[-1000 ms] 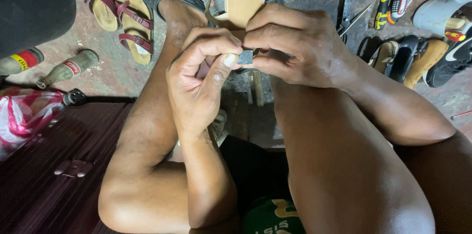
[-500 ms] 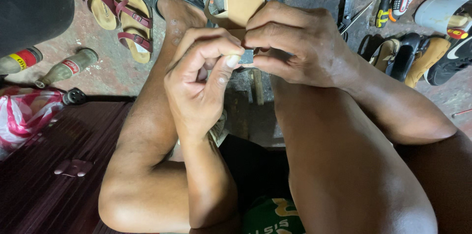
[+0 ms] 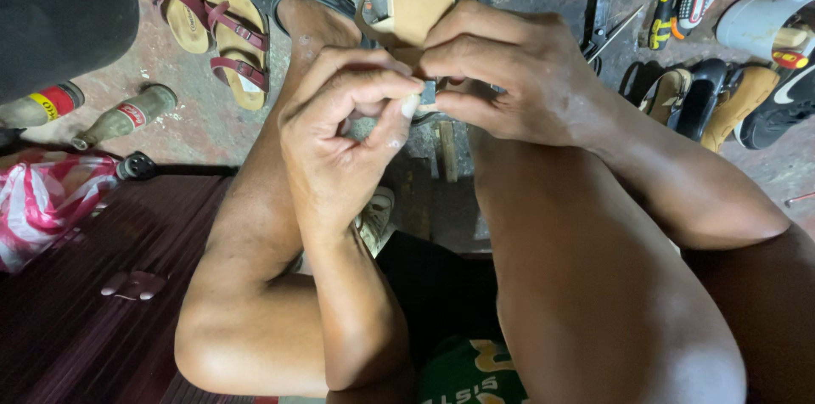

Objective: The person repairs a sandal by attaching a heel piece. They use a hammer to drive a nail into the heel and pliers to adjust the metal components. The person works on the sandal while sitting on the floor.

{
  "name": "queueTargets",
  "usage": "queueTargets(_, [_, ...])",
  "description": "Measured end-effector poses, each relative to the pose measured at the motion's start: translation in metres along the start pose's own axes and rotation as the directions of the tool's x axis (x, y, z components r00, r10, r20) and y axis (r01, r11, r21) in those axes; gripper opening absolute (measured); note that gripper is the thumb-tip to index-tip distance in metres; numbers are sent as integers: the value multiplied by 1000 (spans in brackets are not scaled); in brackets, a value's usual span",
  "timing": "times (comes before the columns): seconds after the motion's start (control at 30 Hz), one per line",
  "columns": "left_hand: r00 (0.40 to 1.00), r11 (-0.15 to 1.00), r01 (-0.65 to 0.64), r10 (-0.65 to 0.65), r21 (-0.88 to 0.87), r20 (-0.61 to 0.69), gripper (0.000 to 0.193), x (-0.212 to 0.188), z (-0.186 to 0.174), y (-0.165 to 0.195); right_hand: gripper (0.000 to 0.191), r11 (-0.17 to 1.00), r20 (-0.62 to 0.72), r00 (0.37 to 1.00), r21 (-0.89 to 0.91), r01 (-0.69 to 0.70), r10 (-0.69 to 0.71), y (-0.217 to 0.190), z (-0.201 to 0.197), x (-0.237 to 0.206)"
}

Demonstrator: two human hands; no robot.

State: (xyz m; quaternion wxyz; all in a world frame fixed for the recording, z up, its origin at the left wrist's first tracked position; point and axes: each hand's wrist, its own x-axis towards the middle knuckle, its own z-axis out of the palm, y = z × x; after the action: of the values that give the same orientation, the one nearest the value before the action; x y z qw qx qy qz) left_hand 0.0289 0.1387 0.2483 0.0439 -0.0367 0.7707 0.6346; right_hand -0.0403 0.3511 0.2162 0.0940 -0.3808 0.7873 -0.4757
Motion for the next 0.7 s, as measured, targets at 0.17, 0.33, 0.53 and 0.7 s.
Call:
queueTargets(0.17, [999, 996, -46, 46, 81, 1, 21, 3, -1, 2, 25, 999, -8, 999, 35, -34, 34, -8, -6, 0])
queueTargets(0.33, [998, 997, 55, -54, -53, 16, 24, -9, 1, -2, 29, 971, -106, 968, 107, -215, 226, 9, -36, -48])
queueTargets(0.53, [990, 975, -124, 109, 183, 88, 14, -14, 3, -6, 18, 830, -292, 794, 2, -558, 534, 84, -66, -197])
queueTargets(0.7, [996, 999, -39, 37, 26, 77, 10, -22, 11, -6, 37, 431, -145, 590, -550, -715, 794, 137, -35, -324])
